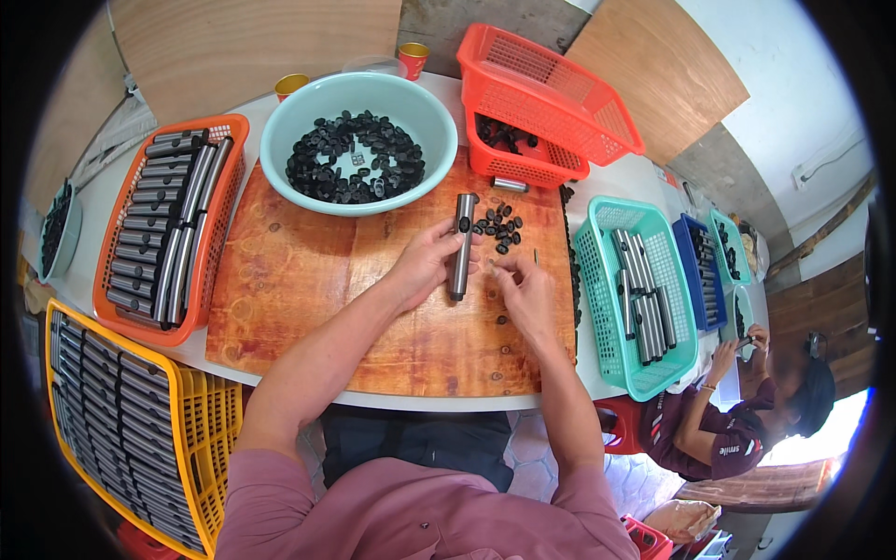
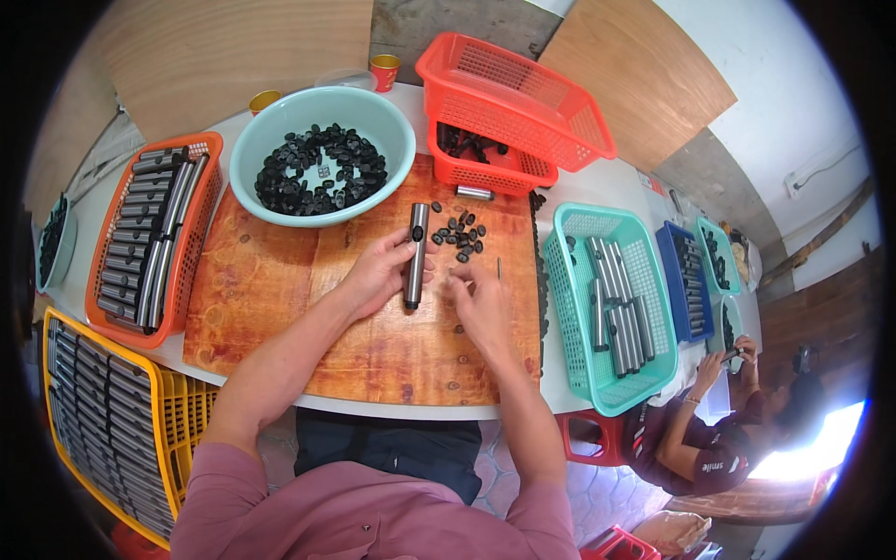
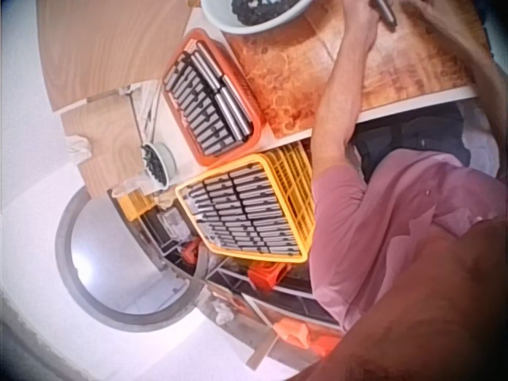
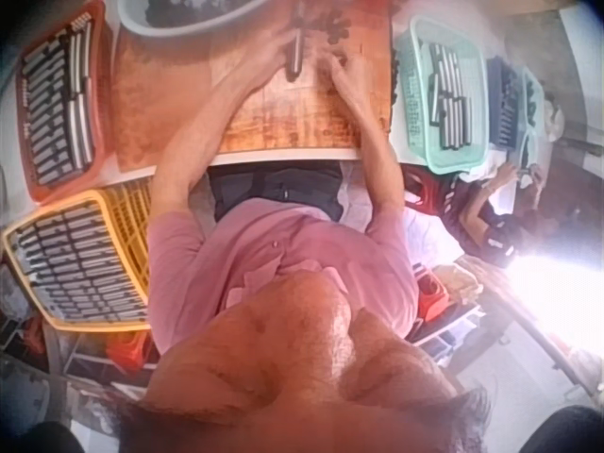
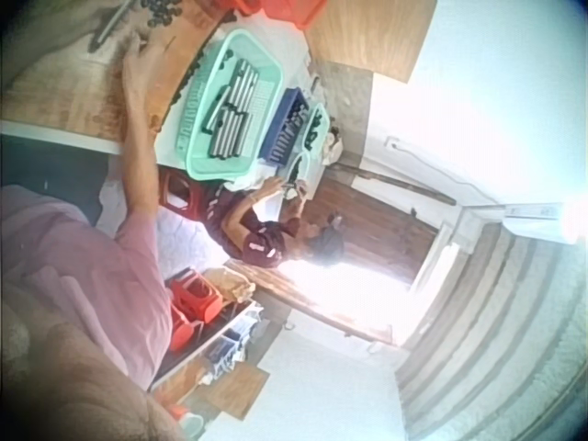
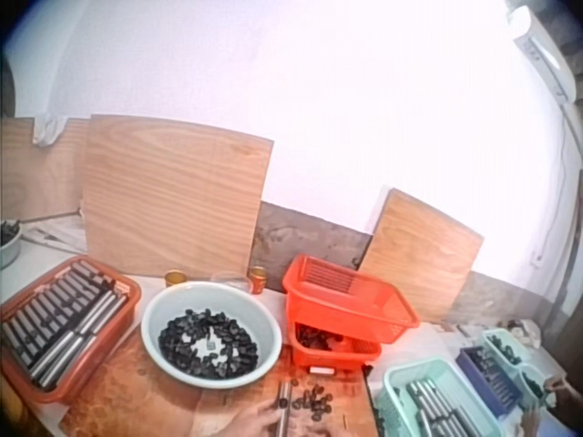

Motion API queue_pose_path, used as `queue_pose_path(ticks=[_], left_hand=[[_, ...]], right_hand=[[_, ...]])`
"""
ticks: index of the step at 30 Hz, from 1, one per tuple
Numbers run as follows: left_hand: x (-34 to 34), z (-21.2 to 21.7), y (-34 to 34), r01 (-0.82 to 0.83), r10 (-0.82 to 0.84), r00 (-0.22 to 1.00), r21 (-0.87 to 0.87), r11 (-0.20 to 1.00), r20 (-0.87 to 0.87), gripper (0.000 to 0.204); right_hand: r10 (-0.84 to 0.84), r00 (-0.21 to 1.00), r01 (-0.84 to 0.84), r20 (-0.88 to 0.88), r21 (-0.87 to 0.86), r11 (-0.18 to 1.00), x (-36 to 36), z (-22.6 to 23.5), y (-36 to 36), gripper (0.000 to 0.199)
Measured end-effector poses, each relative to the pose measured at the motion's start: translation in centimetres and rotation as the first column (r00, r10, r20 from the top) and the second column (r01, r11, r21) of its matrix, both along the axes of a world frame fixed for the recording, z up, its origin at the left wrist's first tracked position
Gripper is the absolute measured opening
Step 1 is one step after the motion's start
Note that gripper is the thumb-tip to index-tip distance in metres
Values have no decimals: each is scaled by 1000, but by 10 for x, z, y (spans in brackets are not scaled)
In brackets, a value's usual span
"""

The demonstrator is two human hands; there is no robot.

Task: The person repeatedly picks up small black circular pieces from a bowl and inserts them into silver metal cylinders. They then place the assembled cylinders into a yellow basket. The process is repetitive and involves handling small parts with both hands.

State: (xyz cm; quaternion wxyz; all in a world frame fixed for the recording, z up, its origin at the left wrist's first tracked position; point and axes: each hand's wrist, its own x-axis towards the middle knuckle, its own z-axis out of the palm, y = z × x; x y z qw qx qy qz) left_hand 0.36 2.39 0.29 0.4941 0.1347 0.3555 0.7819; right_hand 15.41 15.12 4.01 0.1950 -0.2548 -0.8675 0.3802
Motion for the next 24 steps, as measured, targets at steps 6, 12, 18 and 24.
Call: queue_pose_path(ticks=[6, 12, 18, 24], left_hand=[[-4, -3, 0, -17, 17, 1000, 17, 1000, -15, 30], [-5, -5, 1, 8, -8, 1000, -21, 1000, -13, 32], [-4, -2, 1, -17, 16, 1000, -22, 1000, -23, 33], [-7, -2, -1, -57, 57, 998, 4, 998, 10, 29]], right_hand=[[-55, 998, 51, 13, 214, 976, -17, 5, 24, 12], [-44, 997, 62, -57, 374, 925, -39, 2, 32, 11], [50, 990, 20, -134, 478, 878, -45, -22, 30, 15], [154, 986, -78, -70, 620, 781, -60, -25, 27, 21]])
